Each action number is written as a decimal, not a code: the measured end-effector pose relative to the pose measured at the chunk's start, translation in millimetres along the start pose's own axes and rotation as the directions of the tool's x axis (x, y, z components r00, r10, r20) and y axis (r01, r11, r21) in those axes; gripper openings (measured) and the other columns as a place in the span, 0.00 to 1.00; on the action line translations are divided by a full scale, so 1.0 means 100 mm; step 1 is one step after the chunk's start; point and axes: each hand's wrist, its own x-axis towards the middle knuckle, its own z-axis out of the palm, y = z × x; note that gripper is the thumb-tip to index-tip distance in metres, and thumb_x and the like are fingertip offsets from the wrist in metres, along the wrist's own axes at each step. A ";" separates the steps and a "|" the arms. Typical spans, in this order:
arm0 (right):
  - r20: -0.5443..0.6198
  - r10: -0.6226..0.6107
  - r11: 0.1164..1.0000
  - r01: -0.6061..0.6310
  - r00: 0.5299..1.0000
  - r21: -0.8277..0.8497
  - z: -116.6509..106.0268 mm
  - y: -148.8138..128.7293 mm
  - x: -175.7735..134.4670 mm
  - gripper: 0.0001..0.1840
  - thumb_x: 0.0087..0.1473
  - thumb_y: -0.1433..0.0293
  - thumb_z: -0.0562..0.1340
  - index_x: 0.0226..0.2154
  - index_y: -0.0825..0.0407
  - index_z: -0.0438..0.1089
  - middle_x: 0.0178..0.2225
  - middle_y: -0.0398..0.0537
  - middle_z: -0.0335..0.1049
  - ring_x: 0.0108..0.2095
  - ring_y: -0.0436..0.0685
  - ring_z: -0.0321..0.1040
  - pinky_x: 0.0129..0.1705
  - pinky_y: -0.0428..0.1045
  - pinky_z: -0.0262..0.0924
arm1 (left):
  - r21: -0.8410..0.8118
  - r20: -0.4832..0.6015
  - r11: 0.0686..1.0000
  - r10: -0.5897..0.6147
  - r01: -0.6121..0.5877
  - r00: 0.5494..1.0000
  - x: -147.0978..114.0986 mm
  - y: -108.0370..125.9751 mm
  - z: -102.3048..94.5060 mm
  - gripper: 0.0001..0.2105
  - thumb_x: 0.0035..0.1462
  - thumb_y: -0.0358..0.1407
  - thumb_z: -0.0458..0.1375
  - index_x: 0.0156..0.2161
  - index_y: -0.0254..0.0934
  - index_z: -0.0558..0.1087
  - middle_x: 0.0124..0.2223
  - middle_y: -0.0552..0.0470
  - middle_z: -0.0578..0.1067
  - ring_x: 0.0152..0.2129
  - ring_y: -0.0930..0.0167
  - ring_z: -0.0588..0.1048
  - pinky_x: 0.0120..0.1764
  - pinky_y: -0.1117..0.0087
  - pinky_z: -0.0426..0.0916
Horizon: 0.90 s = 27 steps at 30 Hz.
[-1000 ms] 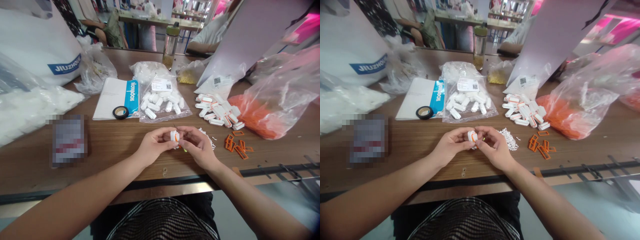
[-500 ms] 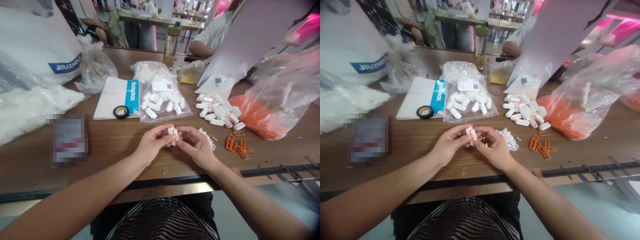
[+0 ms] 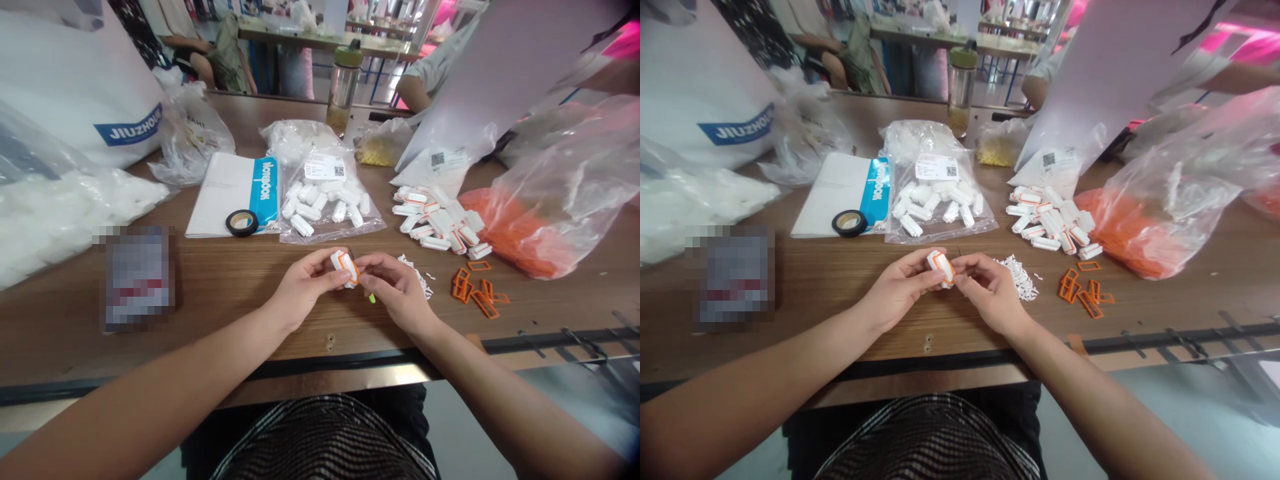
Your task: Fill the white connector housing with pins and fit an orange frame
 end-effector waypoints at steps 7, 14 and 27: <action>-0.013 0.078 0.996 -0.079 0.997 -0.047 0.01 -0.05 0.01 0.07 0.50 0.65 0.67 0.30 0.51 0.73 0.24 0.42 0.72 0.22 0.48 0.63 0.27 0.47 0.60 | -0.017 0.029 0.999 -0.042 0.043 0.999 -0.02 0.02 0.01 0.20 0.49 0.31 0.68 0.49 0.41 0.76 0.41 0.51 0.77 0.36 0.72 0.74 0.40 0.68 0.69; -0.047 0.132 0.991 -0.133 0.990 -0.028 0.04 -0.02 0.03 0.06 0.46 0.66 0.67 0.27 0.52 0.72 0.24 0.43 0.74 0.22 0.47 0.64 0.26 0.47 0.60 | 0.050 0.021 0.999 -0.001 0.000 1.000 -0.02 -0.01 0.01 0.21 0.48 0.30 0.68 0.49 0.41 0.75 0.41 0.51 0.77 0.35 0.72 0.74 0.41 0.67 0.70; -0.071 0.182 0.979 -0.187 0.981 -0.086 0.04 -0.01 0.03 0.06 0.46 0.66 0.67 0.25 0.52 0.72 0.23 0.44 0.74 0.23 0.49 0.68 0.25 0.46 0.61 | 0.047 -0.013 0.999 -0.003 0.004 1.000 -0.03 0.01 0.02 0.21 0.50 0.28 0.65 0.51 0.41 0.73 0.44 0.49 0.77 0.39 0.70 0.75 0.43 0.67 0.69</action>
